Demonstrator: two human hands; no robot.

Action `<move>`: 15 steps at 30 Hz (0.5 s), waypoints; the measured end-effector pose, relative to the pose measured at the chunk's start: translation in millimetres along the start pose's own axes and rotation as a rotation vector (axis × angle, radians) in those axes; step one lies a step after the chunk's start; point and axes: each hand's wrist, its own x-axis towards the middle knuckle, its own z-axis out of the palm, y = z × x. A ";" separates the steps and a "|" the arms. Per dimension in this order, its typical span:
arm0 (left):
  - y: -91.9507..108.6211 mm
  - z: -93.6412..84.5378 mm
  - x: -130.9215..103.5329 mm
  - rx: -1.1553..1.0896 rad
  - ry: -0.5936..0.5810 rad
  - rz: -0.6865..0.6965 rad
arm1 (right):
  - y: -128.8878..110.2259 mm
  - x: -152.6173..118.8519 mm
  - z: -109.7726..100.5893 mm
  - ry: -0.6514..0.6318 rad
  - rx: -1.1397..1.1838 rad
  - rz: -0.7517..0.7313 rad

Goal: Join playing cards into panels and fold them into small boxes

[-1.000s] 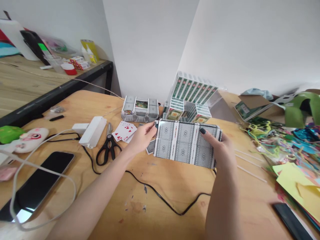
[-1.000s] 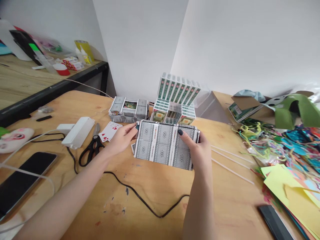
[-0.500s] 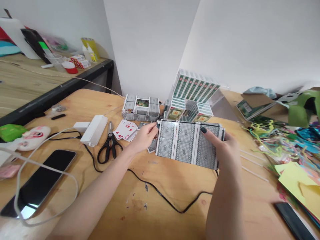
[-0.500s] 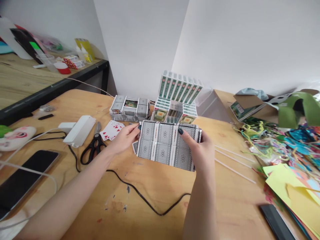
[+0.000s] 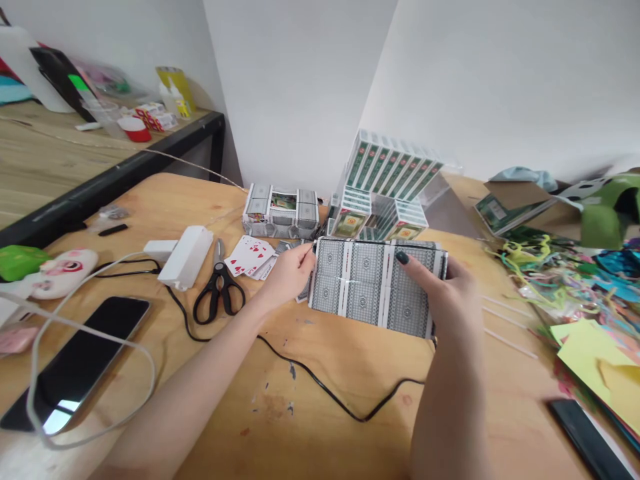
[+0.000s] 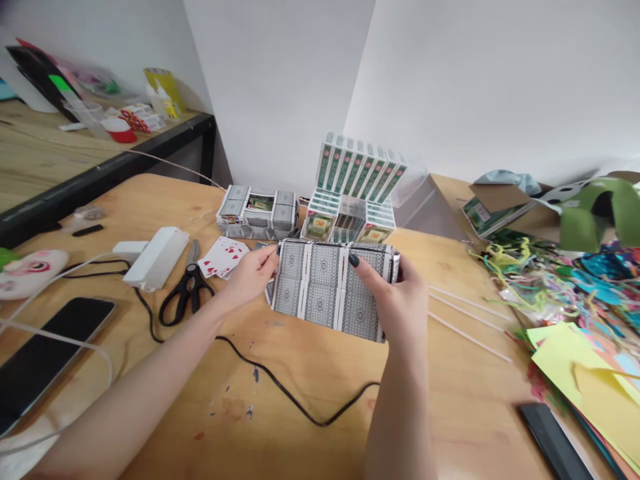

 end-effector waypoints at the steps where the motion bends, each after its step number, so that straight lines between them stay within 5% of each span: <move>1: 1.2 0.0 -0.6 0.023 0.024 -0.008 | 0.1 -0.5 1.0 0.001 -0.002 -0.008; 9: -3.7 5.9 -0.3 0.006 0.207 -0.135 | 1.3 -2.3 4.7 -0.035 -0.072 -0.072; 15: -5.7 8.2 1.4 -0.287 0.102 -0.184 | 0.5 -3.0 3.8 0.006 -0.058 -0.071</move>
